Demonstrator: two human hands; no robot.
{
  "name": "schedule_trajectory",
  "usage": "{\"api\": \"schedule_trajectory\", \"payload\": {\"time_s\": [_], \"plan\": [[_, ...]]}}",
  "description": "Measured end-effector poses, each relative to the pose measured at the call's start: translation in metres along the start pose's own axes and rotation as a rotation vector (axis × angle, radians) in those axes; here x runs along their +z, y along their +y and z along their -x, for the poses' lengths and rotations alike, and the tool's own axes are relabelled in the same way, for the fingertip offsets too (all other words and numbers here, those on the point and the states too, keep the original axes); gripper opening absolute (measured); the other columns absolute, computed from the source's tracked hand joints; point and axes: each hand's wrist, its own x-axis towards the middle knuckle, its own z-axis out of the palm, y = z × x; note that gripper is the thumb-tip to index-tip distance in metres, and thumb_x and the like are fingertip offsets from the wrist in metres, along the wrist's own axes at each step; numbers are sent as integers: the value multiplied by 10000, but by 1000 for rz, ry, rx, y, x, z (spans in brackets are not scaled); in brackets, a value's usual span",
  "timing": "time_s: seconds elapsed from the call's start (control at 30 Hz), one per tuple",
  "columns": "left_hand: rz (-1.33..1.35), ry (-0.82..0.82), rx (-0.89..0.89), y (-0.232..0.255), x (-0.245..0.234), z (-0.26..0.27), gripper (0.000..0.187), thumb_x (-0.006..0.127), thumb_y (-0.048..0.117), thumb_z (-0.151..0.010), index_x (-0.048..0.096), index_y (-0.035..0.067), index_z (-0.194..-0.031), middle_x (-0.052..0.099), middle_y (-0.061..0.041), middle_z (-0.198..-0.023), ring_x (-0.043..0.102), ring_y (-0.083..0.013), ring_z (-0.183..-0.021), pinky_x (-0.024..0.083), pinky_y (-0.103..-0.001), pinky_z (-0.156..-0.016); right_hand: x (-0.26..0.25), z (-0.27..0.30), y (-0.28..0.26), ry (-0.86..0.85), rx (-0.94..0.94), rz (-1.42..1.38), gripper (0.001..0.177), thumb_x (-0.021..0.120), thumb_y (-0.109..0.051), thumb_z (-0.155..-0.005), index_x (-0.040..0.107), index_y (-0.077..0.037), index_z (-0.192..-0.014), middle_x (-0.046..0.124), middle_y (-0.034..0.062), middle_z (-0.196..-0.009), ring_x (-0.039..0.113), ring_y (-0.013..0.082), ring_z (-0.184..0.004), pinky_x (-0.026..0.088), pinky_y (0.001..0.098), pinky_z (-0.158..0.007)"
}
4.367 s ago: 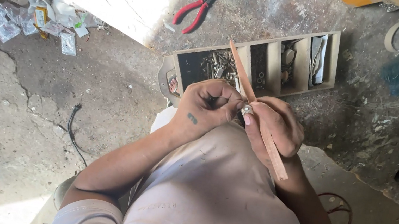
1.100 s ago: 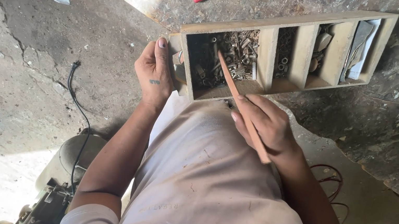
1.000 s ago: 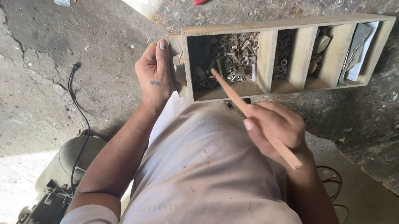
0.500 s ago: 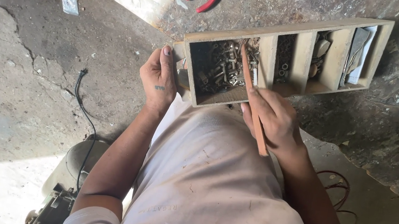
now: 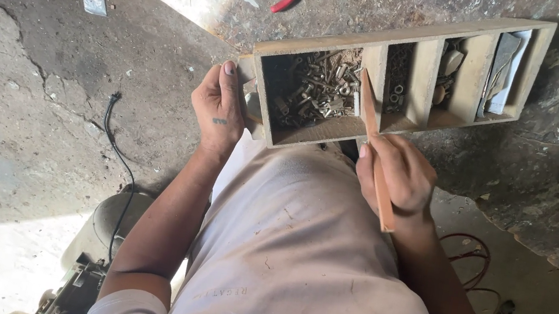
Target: Sorting various hardware items like screws and nails in a wooden tray using a stick and fingers.
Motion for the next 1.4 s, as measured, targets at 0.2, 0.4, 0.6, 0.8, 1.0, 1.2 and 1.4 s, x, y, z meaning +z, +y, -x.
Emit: {"api": "schedule_trajectory", "payload": {"time_s": [0.2,0.4,0.6,0.8,1.0,1.2,1.4], "plan": [[4,0,12,-4,-1,1,483,436,350,-1141,553,114,-736,460,-43,-558,467,-102,-575,396,-267,-542,18,11,-10,-36,31,-156,184,774,-75,-905,744,74,-1008,713,220,-905,731,366,-725,612,403,-609],[20,-10,-5,-4,1,0,479,426,352,-1142,547,114,-744,471,-41,-572,477,-101,-599,404,-268,-553,6,44,15,62,14,-146,107,741,-40,-905,754,66,-893,728,158,-794,700,277,-607,608,319,-584],[15,-15,1,-25,-1,2,476,430,349,-1144,566,113,-754,473,-40,-571,477,-104,-585,407,-268,-543,26,49,11,61,32,-72,69,712,17,-899,741,80,-903,654,148,-713,680,280,-575,599,309,-543],[21,-24,4,-15,0,0,486,428,361,-1143,556,104,-750,473,-56,-567,489,-113,-588,417,-275,-547,7,15,-16,24,46,-316,64,729,17,-873,744,78,-877,729,165,-770,730,308,-639,620,337,-598],[9,-26,17,-15,0,-1,483,425,357,-1144,548,100,-754,460,-61,-584,474,-116,-607,406,-287,-558,-4,8,-9,61,56,-109,58,706,59,-904,731,104,-877,662,155,-724,689,295,-596,601,319,-587],[-1,-28,20,-14,-1,0,485,422,352,-1145,545,104,-747,464,-50,-583,470,-118,-590,405,-281,-552,20,28,-9,101,89,-91,68,729,10,-900,738,74,-879,694,157,-776,712,307,-644,603,344,-590],[-8,-50,11,-14,-1,-2,493,401,364,-1147,546,108,-752,458,-36,-590,467,-114,-587,401,-270,-548,-12,25,-16,61,127,-326,61,717,34,-879,731,67,-829,712,137,-720,701,304,-594,600,339,-573]]}}
